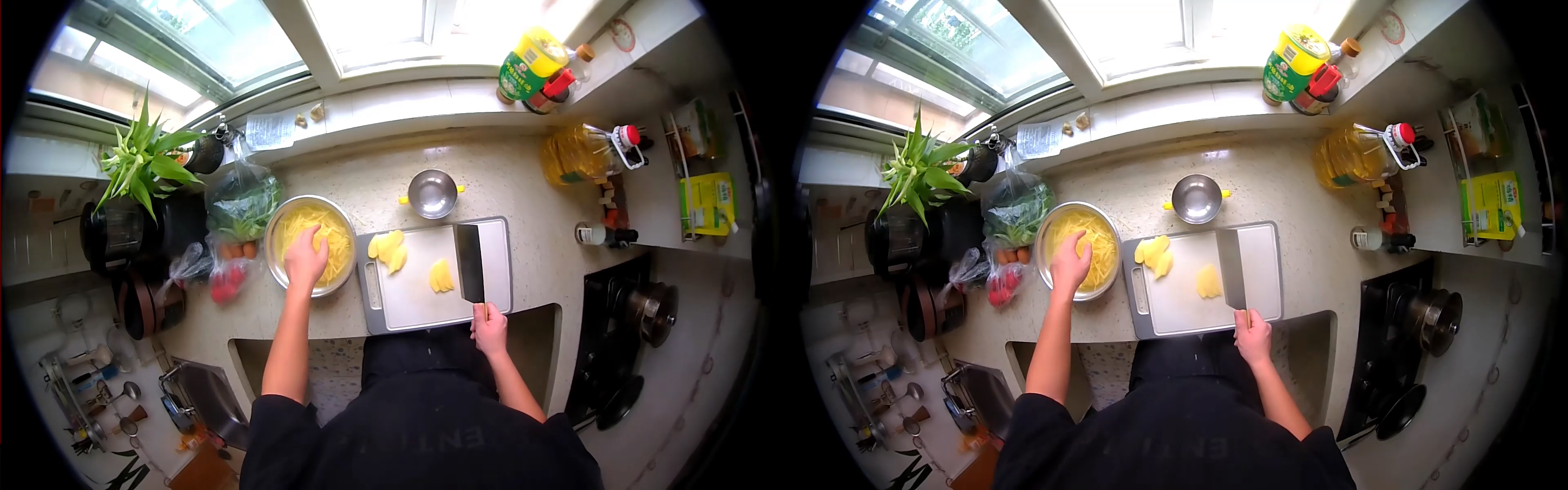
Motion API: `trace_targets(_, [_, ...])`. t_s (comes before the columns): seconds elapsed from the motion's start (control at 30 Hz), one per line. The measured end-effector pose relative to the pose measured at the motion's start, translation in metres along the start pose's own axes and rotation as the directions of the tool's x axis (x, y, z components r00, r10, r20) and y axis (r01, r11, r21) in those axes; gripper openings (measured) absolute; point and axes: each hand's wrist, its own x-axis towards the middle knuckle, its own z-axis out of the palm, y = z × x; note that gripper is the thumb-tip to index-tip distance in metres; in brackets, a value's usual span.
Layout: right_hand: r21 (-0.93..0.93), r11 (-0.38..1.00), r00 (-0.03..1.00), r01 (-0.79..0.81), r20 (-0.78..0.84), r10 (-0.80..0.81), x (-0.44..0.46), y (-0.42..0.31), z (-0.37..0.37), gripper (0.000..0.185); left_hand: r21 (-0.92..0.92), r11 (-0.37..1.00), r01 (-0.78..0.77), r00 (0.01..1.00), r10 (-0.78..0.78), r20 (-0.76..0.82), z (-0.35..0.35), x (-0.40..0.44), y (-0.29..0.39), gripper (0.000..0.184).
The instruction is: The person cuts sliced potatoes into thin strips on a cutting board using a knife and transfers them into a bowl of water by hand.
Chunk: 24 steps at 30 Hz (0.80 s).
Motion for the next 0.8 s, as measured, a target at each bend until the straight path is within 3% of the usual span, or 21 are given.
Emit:
trace_targets(0.1, [0.035, 0.997, 0.997, -0.071, -0.022, 0.072, -0.004, 0.001, -0.006, 0.042, 0.225, 0.95, -0.215, 0.976, 0.214, 0.032, -0.004, 0.034, 0.042, 0.033])
trace_targets(0.13, [0.037, 0.997, 0.997, -0.074, -0.028, 0.075, -0.005, 0.001, -0.008, 0.041, 0.254, 0.911, -0.327, 0.938, 0.346, -0.034, 0.008, 0.046, 0.047, 0.023])
trace_targets(0.2, [0.039, 0.996, 0.996, -0.081, -0.042, 0.083, -0.007, 0.001, -0.013, 0.041, 0.384, 0.83, -0.403, 0.914, 0.382, 0.135, 0.026, 0.071, 0.06, 0.019])
trace_targets(0.33, [0.106, 0.988, 0.989, -0.112, -0.085, 0.121, -0.01, 0.011, -0.018, 0.04, 0.611, 0.553, -0.567, 0.824, 0.365, 0.433, 0.062, 0.107, 0.075, 0.014])
trace_targets(0.43, [0.134, 0.982, 0.984, -0.13, -0.108, 0.145, -0.012, 0.021, -0.023, 0.04, 0.65, 0.425, -0.63, 0.772, 0.252, 0.584, 0.081, 0.113, 0.08, 0.016])
trace_targets(0.63, [0.2, 0.964, 0.973, -0.175, -0.112, 0.2, -0.015, 0.029, -0.027, 0.038, 0.677, 0.342, -0.651, 0.754, 0.191, 0.628, 0.102, 0.114, 0.082, 0.022])
trace_targets(0.8, [0.191, 0.967, 0.976, -0.169, -0.108, 0.192, -0.017, 0.028, -0.034, 0.034, 0.675, 0.332, -0.659, 0.752, 0.285, 0.594, 0.123, 0.112, 0.066, 0.017])
